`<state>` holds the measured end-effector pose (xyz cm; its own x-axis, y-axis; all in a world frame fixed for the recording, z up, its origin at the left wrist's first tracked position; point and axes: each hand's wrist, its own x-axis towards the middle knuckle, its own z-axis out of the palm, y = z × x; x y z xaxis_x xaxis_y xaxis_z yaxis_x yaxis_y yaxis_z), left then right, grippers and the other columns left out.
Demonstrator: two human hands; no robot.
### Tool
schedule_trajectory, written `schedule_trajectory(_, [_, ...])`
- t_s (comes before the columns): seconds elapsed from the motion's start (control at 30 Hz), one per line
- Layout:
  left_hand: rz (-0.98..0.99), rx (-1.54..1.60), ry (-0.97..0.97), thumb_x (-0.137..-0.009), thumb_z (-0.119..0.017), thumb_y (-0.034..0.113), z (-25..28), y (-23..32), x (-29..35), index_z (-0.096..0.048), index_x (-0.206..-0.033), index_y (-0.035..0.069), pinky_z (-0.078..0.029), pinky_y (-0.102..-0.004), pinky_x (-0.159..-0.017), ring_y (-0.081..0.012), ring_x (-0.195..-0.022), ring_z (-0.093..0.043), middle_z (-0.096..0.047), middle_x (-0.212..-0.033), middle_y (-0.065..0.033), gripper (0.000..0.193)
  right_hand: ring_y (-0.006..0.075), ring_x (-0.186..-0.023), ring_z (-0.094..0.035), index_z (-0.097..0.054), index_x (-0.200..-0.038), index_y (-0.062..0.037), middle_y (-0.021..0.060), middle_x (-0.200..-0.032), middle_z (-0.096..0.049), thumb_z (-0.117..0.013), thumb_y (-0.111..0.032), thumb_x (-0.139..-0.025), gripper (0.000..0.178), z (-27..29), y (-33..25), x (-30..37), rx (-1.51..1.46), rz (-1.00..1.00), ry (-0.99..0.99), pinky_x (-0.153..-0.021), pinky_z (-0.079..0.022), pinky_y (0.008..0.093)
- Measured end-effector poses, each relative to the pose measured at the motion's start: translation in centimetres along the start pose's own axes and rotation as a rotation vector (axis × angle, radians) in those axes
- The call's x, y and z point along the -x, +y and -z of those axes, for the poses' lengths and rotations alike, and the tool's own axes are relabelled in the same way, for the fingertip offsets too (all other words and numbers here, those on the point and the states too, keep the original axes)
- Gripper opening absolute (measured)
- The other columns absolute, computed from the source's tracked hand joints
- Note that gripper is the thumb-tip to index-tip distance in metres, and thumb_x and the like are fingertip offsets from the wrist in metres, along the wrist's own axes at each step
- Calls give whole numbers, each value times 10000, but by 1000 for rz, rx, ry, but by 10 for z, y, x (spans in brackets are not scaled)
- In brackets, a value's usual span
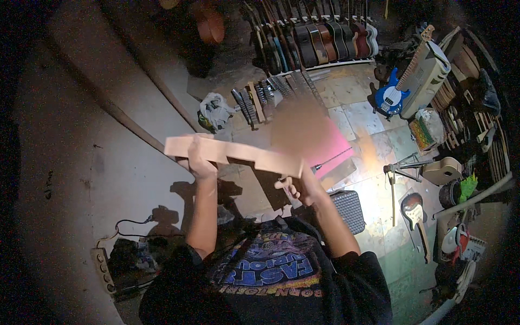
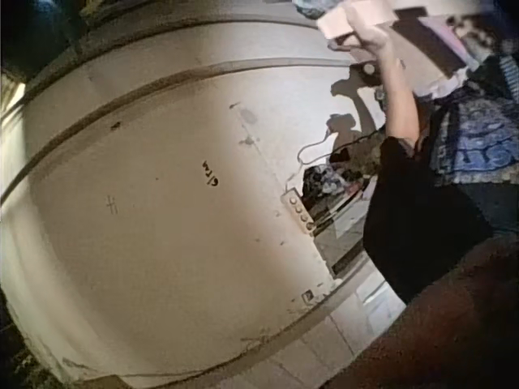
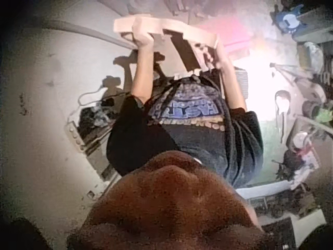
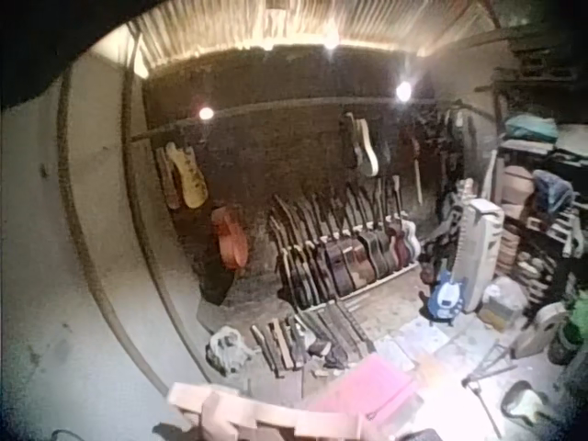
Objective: The person holds a power drill, aligns a long drill bit with a cutout in a wooden guitar body, and drills into the side of the cavity.
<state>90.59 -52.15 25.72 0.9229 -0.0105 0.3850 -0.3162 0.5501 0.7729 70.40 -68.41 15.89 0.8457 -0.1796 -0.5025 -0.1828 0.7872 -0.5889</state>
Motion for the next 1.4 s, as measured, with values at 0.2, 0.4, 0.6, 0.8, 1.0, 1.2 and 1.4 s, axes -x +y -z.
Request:
schedule_trajectory(0.2, [218, 30, 277, -808, -711, 108, 2, 11, -50, -572, -967, -18, -532, -352, -670, -211, -721, -622, -618, -842, -110, 245, 318, -926, -572, -605, -1105, 8, 172, -964, -626, -762, -423, -727, 594, -20, -6, 0, 1498, 1262, 513, -785, -457, 412])
schedule_trajectory(0.4, [467, -108, 231, -821, -761, 398, -13, 16, -81, -459, -1252, -19, -505, -389, -829, -235, -988, -595, -550, -1148, -133, 671, 360, -915, -628, -590, -1134, 4, 195, -983, -656, -798, -354, -693, 605, -19, -19, -14, 1348, 899, 294, -815, -482, 436])
schedule_trajectory(0.6, [218, -486, -310, -844, -743, 405, -25, 14, -67, -397, -1312, -42, -463, -363, -914, -247, -1071, -566, -544, -1200, -162, 734, 311, -937, -648, -577, -1193, 13, 216, -1008, -668, -709, -336, -805, 538, -24, 14, -26, 1073, 646, 257, -839, -489, 410])
schedule_trajectory(0.8, [51, -1009, -697, -750, -820, 313, 12, 8, -36, -542, -1092, -41, -503, -368, -780, -254, -888, -651, -664, -935, -158, 565, 159, -787, -594, -605, -1045, 29, 64, -885, -658, -659, -308, -876, 381, 1, 21, -30, 700, 616, 171, -730, -489, 343])
schedule_trajectory(1.0, [456, -419, -453, -762, -813, 291, 130, -29, -2, -509, -1250, 11, -525, -406, -856, -274, -989, -643, -641, -1098, -102, 640, 71, -672, -474, -570, -894, -33, -15, -778, -544, -590, -450, -934, 419, -24, 6, -3, 530, 539, 53, -598, -402, 255])
schedule_trajectory(1.2, [653, 108, 139, -923, -651, 309, 123, -38, 75, -352, -1417, 59, -410, -444, -1049, -286, -1251, -485, -482, -1372, -105, 629, 43, -705, -410, -537, -834, -85, -59, -739, -423, -506, -449, -987, 397, -26, 5, -13, 408, 539, 17, -624, -347, 216])
schedule_trajectory(1.4, [278, -151, -19, -904, -599, 15, 77, -6, 86, -374, -1381, 24, -408, -368, -1027, -223, -1207, -498, -497, -1322, -112, 527, 135, -1145, -444, -489, -1252, 10, 53, -1207, -497, -444, -416, -1017, 489, -30, 14, -26, 210, 520, 62, -1044, -326, 298])
